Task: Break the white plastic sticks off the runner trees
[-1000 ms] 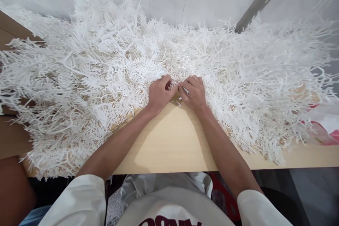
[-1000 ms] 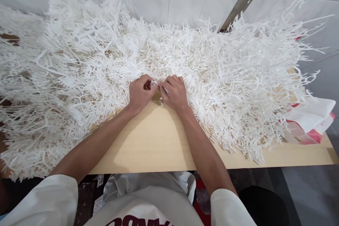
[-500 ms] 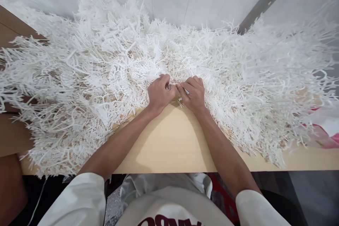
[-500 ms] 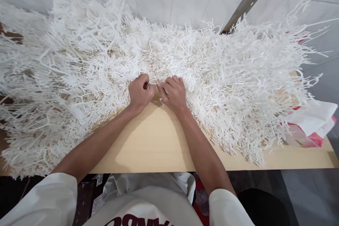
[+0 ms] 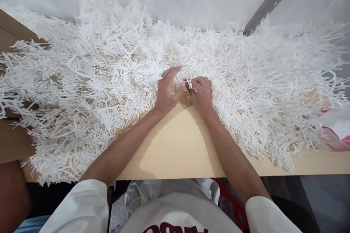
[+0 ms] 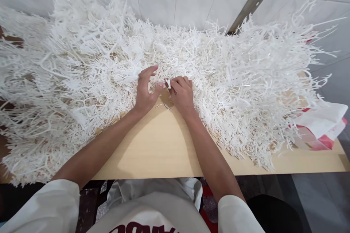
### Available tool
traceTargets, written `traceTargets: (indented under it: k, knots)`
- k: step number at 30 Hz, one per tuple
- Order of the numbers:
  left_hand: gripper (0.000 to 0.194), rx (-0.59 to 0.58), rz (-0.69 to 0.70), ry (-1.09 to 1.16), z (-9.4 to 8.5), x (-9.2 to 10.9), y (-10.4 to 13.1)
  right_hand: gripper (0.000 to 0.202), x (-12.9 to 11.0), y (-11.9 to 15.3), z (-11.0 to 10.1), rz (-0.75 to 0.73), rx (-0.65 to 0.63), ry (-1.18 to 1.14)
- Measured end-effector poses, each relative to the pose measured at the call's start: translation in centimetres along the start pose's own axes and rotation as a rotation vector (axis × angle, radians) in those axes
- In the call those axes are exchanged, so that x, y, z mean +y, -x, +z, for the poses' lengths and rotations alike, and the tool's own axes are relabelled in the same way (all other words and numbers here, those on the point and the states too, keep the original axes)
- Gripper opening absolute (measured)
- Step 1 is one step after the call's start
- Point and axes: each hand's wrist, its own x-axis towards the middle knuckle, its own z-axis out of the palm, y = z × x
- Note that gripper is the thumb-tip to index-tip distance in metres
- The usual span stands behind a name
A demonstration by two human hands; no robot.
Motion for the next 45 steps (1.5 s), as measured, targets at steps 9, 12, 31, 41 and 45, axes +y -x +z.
traceTargets:
  k: [9, 12, 31, 41, 45]
  knots:
    - [0.031, -0.090, -0.015, 0.075, 0.30, -0.54, 0.05, 0.016, 0.18, 0.12, 0.21, -0.029, -0.037, 0.000]
    - [0.028, -0.049, -0.081, 0.071, 0.26, -0.47, 0.13, 0.019, -0.09, 0.02, 0.11, -0.027, -0.045, 0.009]
    - [0.013, -0.204, -0.159, 0.222, 0.51, -0.29, 0.05, 0.024, 0.02, 0.05, 0.33, 0.001, 0.016, 0.044]
    - [0.006, -0.116, -0.163, 0.282, 0.49, -0.33, -0.02, 0.021, -0.36, -0.05, 0.11, -0.153, 0.072, 0.116]
    - [0.006, -0.125, -0.228, 0.264, 0.51, -0.40, 0.12, 0.020, -0.25, -0.03, 0.24, -0.171, 0.057, 0.125]
